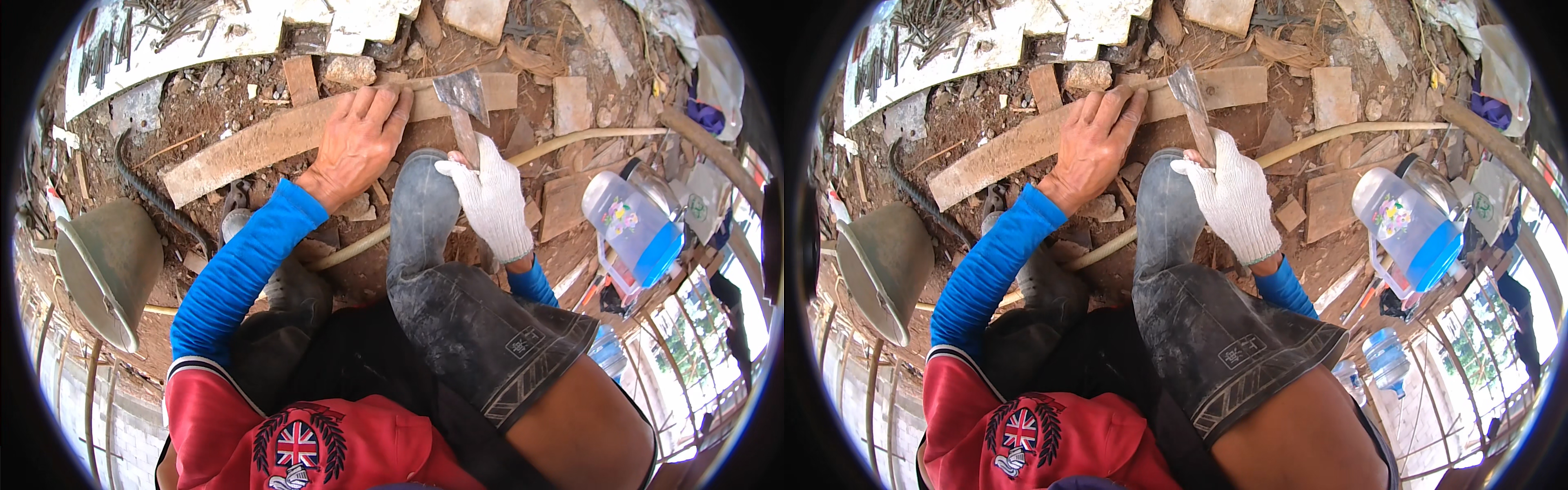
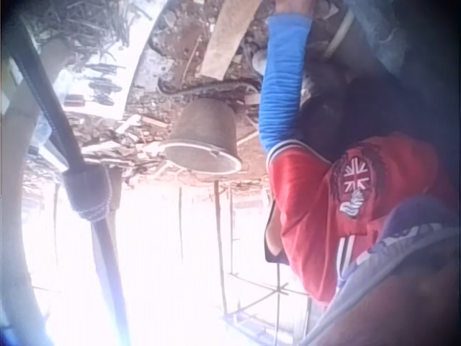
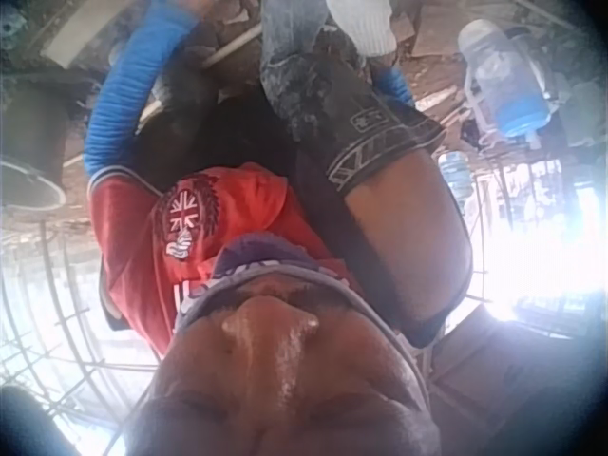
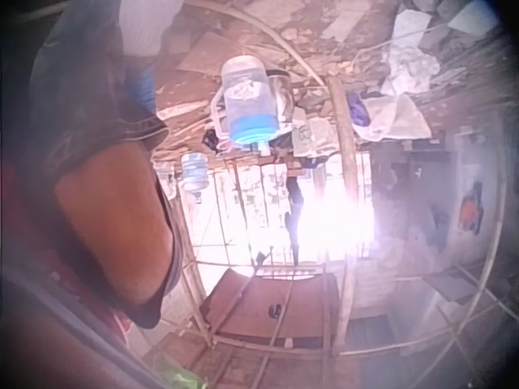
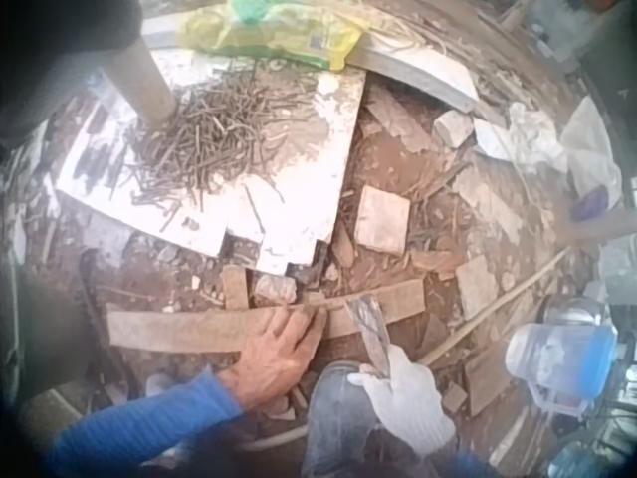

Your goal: The person repeatedly picks up thin metal rods from a pile, places them on a wooden plank, and strikes them with a hammer to cut them into smaller pieces. The cut pieces fall to the ground, and the process continues throughout the clip.

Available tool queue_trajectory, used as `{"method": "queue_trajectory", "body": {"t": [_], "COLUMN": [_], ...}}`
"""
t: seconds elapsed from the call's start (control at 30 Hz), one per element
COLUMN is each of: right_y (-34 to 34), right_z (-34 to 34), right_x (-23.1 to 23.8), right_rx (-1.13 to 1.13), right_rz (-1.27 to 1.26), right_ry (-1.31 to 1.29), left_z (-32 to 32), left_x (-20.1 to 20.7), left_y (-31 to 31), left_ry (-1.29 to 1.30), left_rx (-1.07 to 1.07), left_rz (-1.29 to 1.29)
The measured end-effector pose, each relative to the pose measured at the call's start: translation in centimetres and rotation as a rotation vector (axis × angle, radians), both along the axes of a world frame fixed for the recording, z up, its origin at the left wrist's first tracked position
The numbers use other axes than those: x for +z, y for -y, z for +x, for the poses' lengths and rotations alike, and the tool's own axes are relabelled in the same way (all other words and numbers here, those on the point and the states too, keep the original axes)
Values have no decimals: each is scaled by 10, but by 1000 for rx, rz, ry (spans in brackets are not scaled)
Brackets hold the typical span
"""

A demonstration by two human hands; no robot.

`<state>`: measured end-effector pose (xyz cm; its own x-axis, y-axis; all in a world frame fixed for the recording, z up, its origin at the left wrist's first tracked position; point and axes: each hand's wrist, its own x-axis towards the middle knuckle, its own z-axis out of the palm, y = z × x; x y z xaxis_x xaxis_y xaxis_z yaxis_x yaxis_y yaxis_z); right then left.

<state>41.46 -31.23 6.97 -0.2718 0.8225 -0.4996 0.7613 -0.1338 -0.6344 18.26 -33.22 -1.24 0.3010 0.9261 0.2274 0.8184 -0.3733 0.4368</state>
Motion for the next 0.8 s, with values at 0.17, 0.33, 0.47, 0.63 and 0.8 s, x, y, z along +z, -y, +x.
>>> {"method": "queue_trajectory", "body": {"t": [0.17,0.33,0.47,0.63,0.8], "right_y": [-1,1,2,3,0], "right_z": [-5,-12,-7,-8,-9], "right_x": [2,12,1,9,12], "right_rx": [-22,-43,79,46,57], "right_rz": [-2,113,174,122,204], "right_ry": [2,-72,43,61,41], "left_z": [-1,-1,-3,-2,-2], "left_x": [-5,-9,-10,-12,-10], "left_y": [5,8,8,9,8], "left_ry": [-90,-58,-101,-122,-131], "left_rx": [-33,-49,-85,-85,-78], "left_rz": [26,-25,-32,-45,-49]}}
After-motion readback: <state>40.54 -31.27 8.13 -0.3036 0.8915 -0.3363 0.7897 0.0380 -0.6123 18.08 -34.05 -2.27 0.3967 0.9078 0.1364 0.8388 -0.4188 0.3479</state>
